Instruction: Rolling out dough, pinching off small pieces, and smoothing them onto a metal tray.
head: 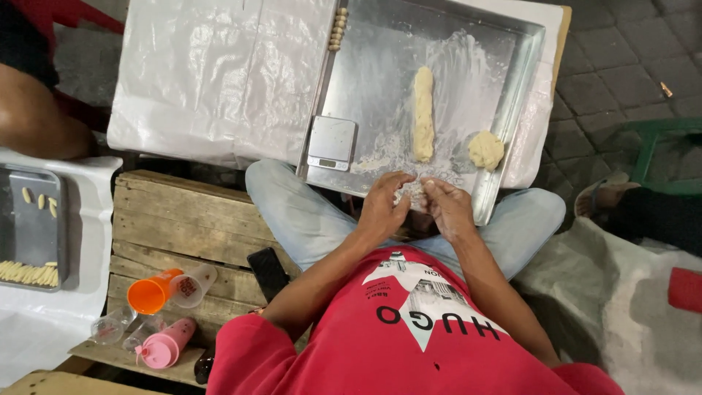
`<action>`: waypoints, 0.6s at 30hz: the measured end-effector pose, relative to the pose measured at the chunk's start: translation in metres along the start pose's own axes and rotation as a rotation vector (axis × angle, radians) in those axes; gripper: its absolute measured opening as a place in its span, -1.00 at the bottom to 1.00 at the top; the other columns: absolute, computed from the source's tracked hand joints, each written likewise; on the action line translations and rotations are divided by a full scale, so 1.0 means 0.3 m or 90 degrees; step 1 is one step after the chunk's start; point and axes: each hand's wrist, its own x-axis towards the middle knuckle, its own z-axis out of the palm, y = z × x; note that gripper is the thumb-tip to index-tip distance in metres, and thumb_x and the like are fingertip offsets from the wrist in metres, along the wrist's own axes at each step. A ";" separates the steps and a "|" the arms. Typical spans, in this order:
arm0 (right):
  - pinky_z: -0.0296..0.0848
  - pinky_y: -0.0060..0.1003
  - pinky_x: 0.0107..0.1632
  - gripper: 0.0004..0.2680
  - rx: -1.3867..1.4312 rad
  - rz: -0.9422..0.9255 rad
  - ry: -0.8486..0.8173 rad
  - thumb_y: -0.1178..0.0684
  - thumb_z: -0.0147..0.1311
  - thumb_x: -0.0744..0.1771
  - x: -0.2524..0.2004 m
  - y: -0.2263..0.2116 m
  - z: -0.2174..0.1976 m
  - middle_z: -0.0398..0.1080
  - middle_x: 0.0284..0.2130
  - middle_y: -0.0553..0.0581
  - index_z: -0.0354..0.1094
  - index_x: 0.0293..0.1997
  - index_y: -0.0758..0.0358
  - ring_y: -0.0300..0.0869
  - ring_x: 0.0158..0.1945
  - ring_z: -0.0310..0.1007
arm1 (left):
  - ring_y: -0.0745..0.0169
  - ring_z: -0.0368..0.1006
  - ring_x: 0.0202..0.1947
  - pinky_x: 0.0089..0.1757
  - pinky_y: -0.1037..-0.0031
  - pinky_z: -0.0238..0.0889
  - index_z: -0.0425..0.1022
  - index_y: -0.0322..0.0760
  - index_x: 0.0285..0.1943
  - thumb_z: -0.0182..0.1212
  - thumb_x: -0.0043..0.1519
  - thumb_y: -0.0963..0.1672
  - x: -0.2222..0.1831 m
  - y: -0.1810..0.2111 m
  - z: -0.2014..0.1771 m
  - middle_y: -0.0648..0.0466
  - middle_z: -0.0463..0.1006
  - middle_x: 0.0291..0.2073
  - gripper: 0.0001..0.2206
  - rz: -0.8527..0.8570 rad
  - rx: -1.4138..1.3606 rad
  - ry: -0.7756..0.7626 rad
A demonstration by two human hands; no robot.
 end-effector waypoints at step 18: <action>0.57 -0.30 -0.39 -0.84 0.076 -0.009 -0.020 0.11 0.19 0.38 0.005 0.011 -0.015 0.47 -0.33 0.25 0.43 -0.02 0.38 -0.17 -0.46 0.53 | -0.04 0.53 -0.11 -0.16 0.36 0.48 0.61 -0.28 0.08 0.21 0.25 -0.23 -0.015 0.014 -0.017 -0.10 0.57 -0.04 -0.76 -0.018 -0.034 0.020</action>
